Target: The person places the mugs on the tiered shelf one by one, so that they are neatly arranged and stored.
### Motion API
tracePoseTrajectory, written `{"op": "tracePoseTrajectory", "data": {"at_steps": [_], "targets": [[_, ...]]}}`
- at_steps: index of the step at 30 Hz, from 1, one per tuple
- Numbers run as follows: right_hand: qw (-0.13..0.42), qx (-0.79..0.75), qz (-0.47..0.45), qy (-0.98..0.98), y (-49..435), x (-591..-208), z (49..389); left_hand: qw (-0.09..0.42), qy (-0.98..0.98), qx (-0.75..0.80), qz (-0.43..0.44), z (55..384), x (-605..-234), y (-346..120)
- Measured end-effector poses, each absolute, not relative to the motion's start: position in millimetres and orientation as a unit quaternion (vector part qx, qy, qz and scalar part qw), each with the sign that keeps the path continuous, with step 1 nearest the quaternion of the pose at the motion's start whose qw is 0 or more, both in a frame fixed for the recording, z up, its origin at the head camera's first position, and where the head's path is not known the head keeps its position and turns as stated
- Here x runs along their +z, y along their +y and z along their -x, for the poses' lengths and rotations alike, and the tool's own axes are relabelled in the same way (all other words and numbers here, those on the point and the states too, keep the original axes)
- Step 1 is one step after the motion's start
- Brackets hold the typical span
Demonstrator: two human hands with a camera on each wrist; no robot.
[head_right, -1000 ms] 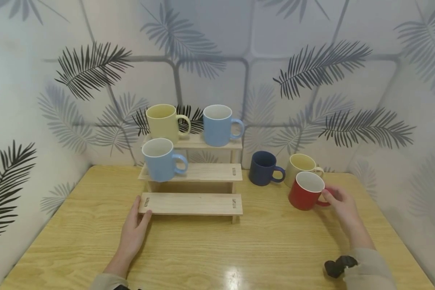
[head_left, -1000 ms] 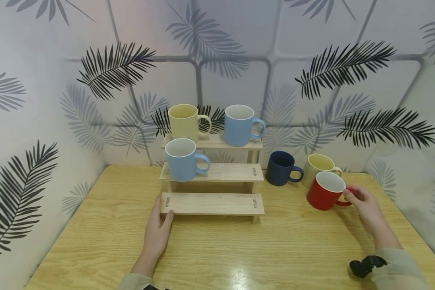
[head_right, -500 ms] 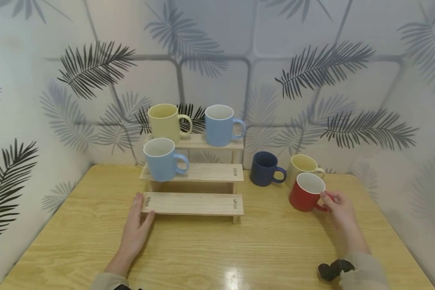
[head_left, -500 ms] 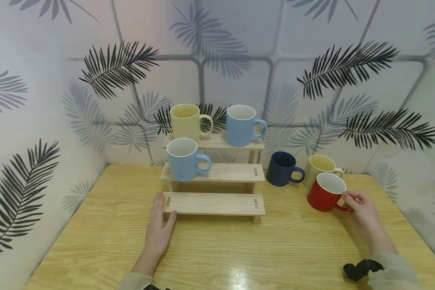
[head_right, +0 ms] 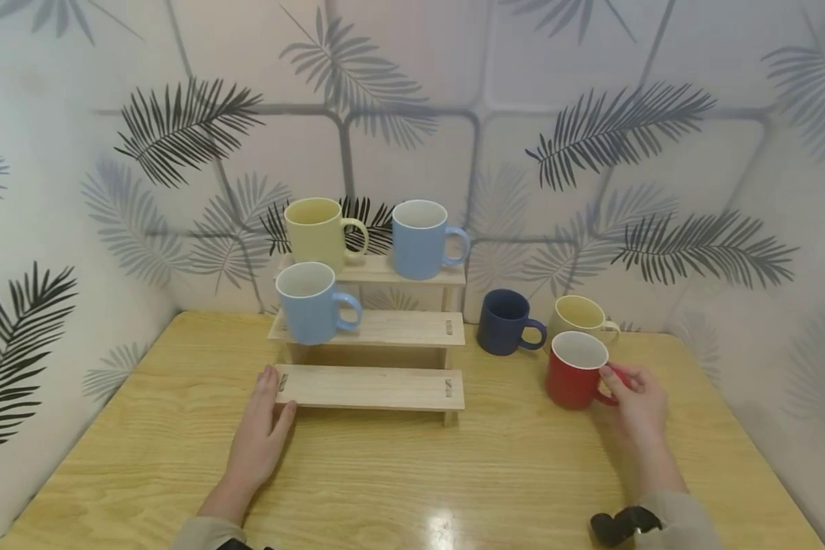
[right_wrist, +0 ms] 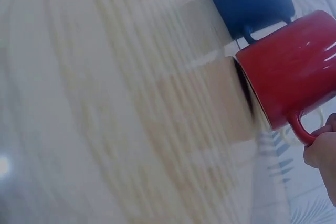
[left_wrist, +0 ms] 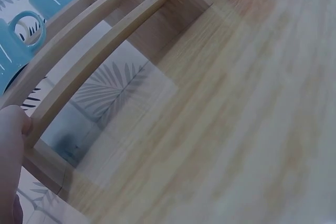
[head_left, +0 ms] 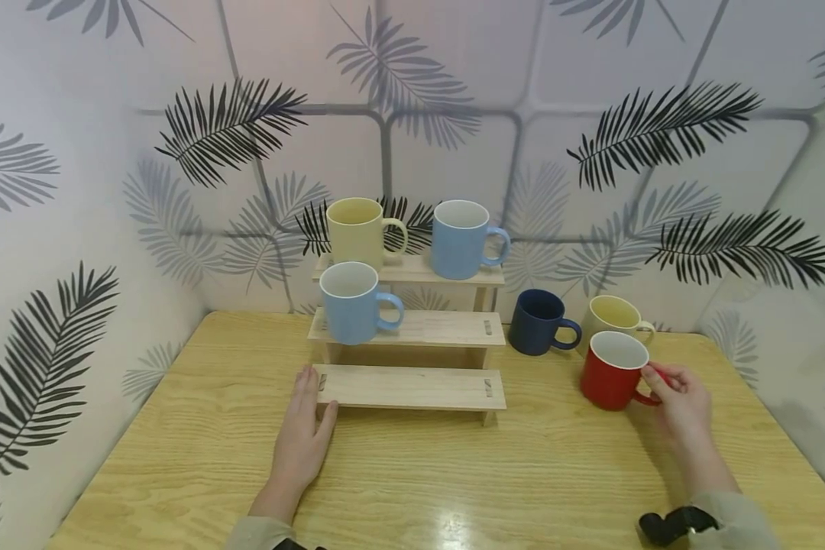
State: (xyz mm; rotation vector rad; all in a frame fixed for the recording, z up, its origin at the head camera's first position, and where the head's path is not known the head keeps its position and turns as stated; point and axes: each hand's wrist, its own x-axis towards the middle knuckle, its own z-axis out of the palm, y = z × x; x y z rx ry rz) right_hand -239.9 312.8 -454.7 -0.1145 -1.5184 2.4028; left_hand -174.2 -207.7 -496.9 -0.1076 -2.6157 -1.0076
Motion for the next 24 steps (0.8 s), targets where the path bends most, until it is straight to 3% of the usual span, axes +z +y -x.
{"op": "tracePoseTrajectory", "data": {"at_steps": [9,24], "targets": [[0.105,0.831,-0.067,-0.543,284.3,-429.2,229.3,0.151,-0.914,-0.375,0.029,173.6,-493.5,-205.6],[0.163,0.856,-0.115,-0.477,213.4,-383.1,239.1,0.152,-0.914,-0.376,0.022,173.4,-494.0,-204.2]]}}
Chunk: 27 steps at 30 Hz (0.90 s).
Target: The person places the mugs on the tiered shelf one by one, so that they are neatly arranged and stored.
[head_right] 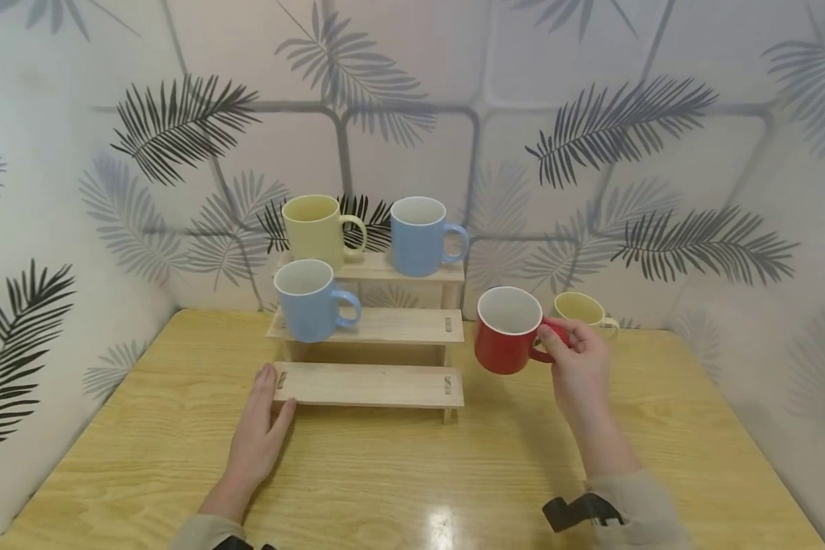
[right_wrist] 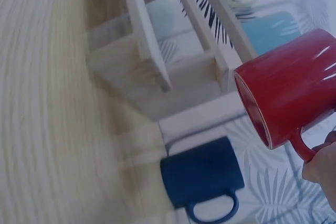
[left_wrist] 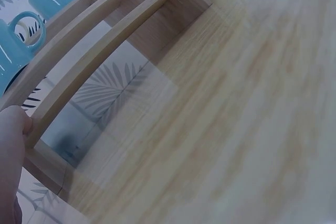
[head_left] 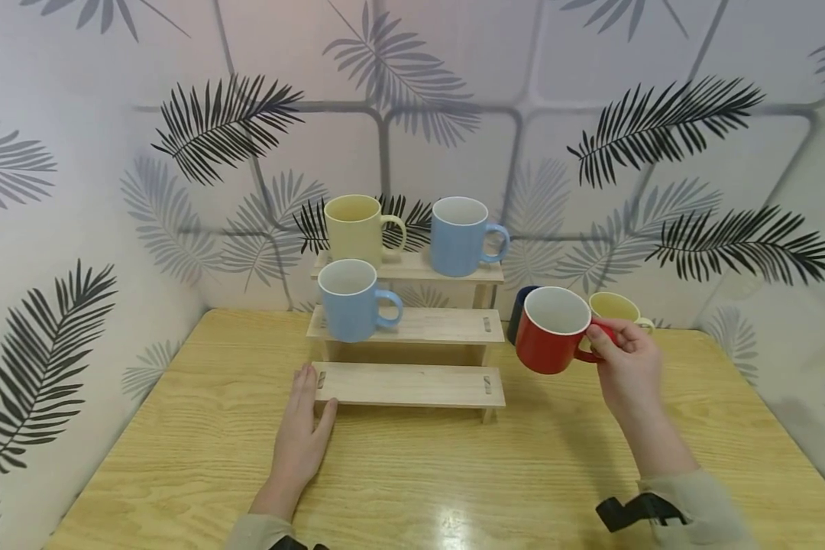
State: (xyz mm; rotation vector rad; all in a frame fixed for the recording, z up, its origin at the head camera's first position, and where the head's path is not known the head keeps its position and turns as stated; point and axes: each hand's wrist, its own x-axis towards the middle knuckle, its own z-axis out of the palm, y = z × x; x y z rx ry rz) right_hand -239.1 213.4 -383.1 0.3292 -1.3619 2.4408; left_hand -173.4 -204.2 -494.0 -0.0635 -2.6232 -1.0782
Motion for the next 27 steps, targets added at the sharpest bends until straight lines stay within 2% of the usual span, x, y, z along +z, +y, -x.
{"op": "tracePoseTrajectory", "data": {"at_steps": [13,27], "targets": [[0.137,0.842,-0.103,-0.511,154.1,-364.2,256.7,0.146,-0.914,-0.379,0.017,172.9,-495.0,-206.2],[0.121,0.827,-0.099,-0.540,113.7,-369.5,277.0,0.139,-0.913,-0.384,0.013,170.7,-494.2,-204.4]]}}
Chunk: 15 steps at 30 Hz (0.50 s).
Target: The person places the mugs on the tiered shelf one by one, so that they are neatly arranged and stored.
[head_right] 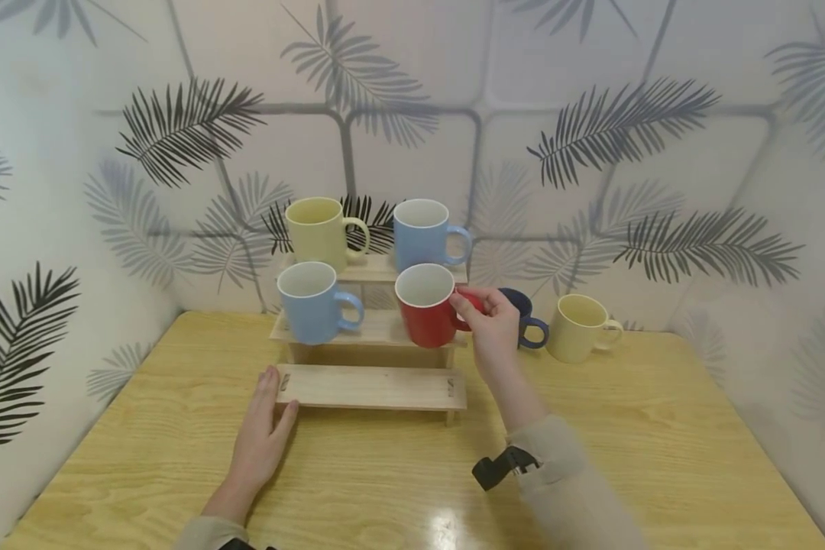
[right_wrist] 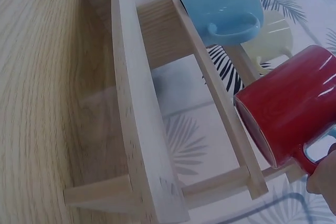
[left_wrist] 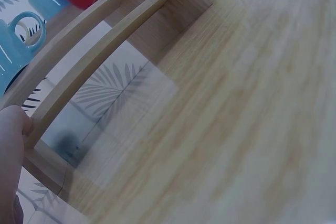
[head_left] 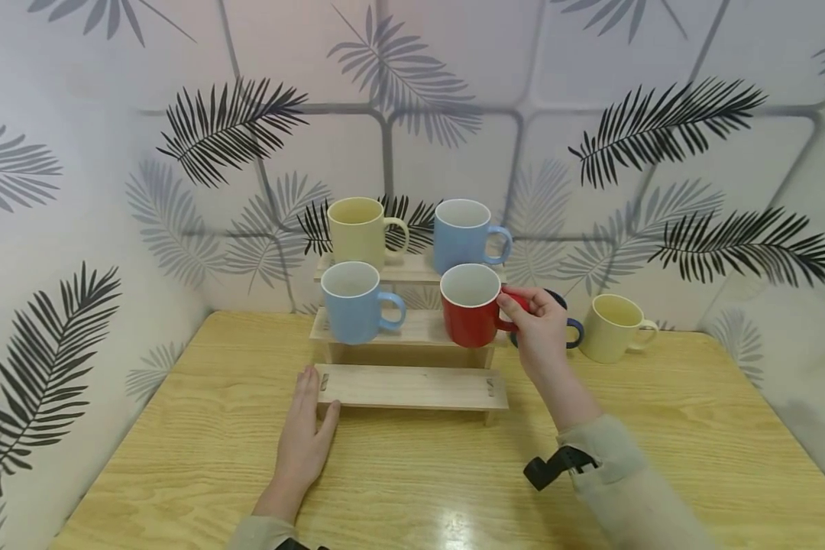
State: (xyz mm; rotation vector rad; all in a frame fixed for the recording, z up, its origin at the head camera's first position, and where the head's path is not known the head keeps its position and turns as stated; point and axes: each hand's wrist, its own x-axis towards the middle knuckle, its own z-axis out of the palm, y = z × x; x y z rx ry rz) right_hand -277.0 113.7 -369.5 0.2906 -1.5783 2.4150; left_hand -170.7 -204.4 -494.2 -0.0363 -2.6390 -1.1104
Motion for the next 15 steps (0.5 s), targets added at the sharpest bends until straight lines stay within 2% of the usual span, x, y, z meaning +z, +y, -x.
{"op": "tracePoseTrajectory", "data": {"at_steps": [15], "targets": [[0.108,0.820,-0.094,-0.555,91.0,-369.9,289.9,0.142,-0.909,-0.392,0.011,172.5,-490.8,-204.8]]}}
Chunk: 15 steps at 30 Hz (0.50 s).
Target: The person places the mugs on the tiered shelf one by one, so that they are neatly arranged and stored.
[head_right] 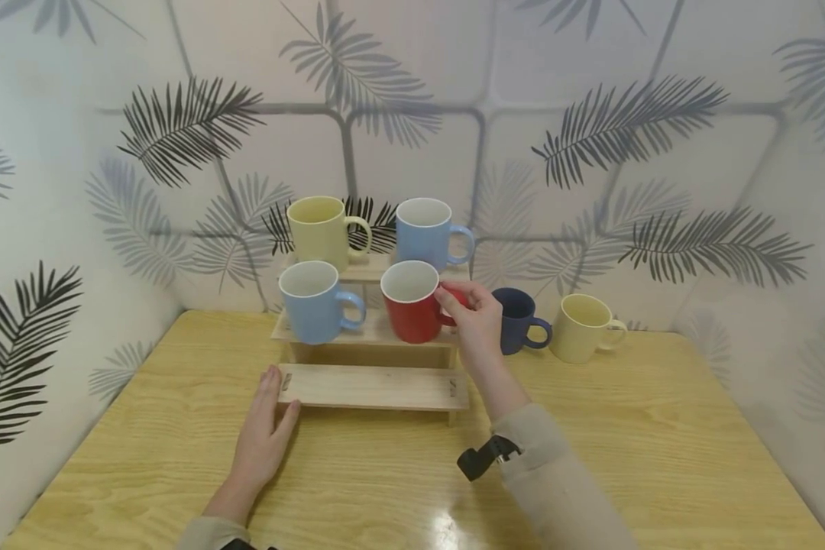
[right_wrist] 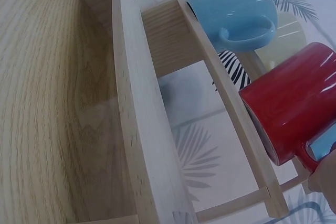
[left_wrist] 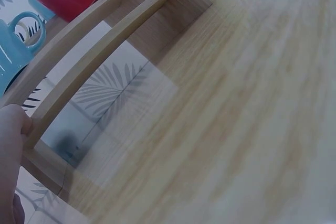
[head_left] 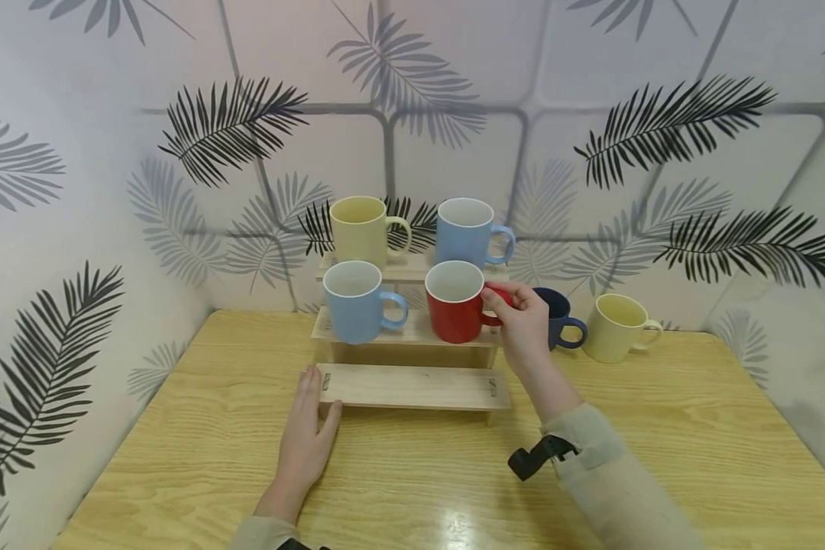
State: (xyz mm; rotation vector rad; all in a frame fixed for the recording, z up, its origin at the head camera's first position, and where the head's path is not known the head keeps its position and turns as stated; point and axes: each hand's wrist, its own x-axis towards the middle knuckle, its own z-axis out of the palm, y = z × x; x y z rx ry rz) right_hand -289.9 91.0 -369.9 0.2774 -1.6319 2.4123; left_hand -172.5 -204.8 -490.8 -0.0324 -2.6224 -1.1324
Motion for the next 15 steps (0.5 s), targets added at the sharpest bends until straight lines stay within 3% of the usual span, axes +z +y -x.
{"op": "tracePoseTrajectory", "data": {"at_steps": [15], "targets": [[0.080,0.849,-0.053,-0.520,93.5,-376.5,290.8,0.135,-0.907,-0.400,0.008,173.9,-492.7,-205.9]]}}
